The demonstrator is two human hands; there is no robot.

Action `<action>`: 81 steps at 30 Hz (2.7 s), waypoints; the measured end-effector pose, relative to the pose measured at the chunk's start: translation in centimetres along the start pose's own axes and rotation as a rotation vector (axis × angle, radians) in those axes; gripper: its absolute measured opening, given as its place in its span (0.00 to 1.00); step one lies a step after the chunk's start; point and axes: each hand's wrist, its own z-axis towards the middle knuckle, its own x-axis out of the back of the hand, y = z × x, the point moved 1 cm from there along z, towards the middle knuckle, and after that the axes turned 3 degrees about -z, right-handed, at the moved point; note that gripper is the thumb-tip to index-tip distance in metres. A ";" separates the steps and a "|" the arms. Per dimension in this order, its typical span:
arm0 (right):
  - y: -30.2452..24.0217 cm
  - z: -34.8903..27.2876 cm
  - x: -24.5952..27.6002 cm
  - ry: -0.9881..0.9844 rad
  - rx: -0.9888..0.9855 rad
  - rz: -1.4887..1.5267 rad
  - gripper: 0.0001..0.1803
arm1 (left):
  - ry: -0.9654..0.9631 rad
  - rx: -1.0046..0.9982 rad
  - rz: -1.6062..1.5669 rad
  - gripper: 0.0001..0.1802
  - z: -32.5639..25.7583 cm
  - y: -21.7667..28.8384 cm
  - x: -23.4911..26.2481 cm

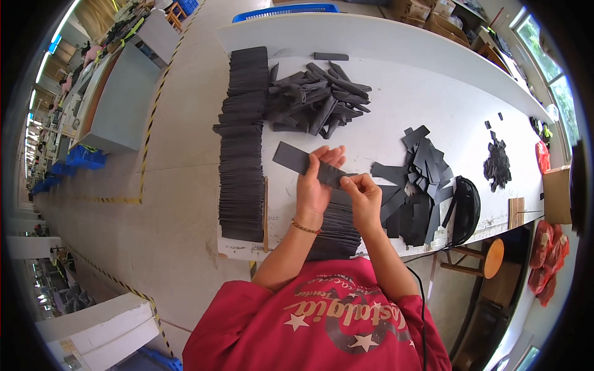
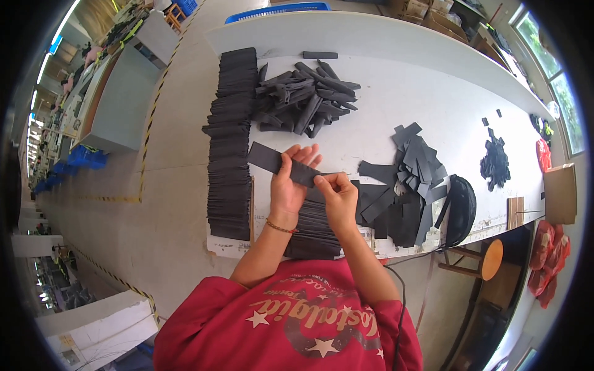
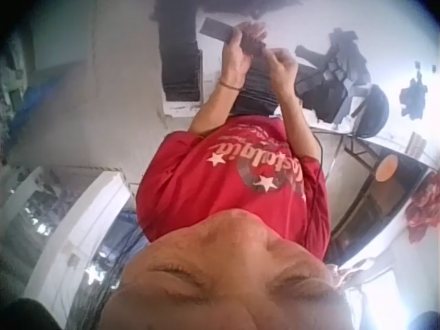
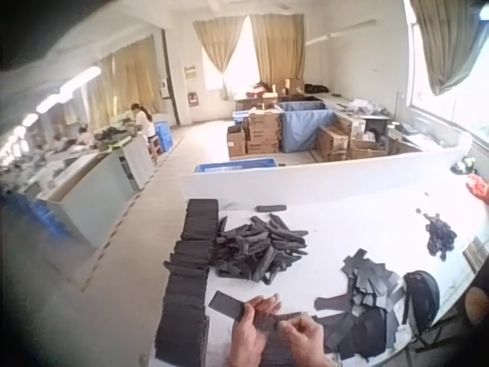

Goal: Inspecting grey rectangular components for quality and stacking them on a workbench.

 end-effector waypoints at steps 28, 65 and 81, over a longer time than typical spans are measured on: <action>0.2 -0.1 1.0 -0.154 0.045 -0.234 0.07 | 0.129 -0.062 -0.129 0.16 2.4 2.1 4.1; 12.3 2.2 8.6 0.029 -0.125 -0.786 0.14 | 0.421 0.184 1.099 0.09 -0.7 -4.1 16.8; 13.0 8.0 15.2 0.306 0.122 -1.096 0.07 | 0.944 0.066 0.346 0.10 21.7 4.1 22.9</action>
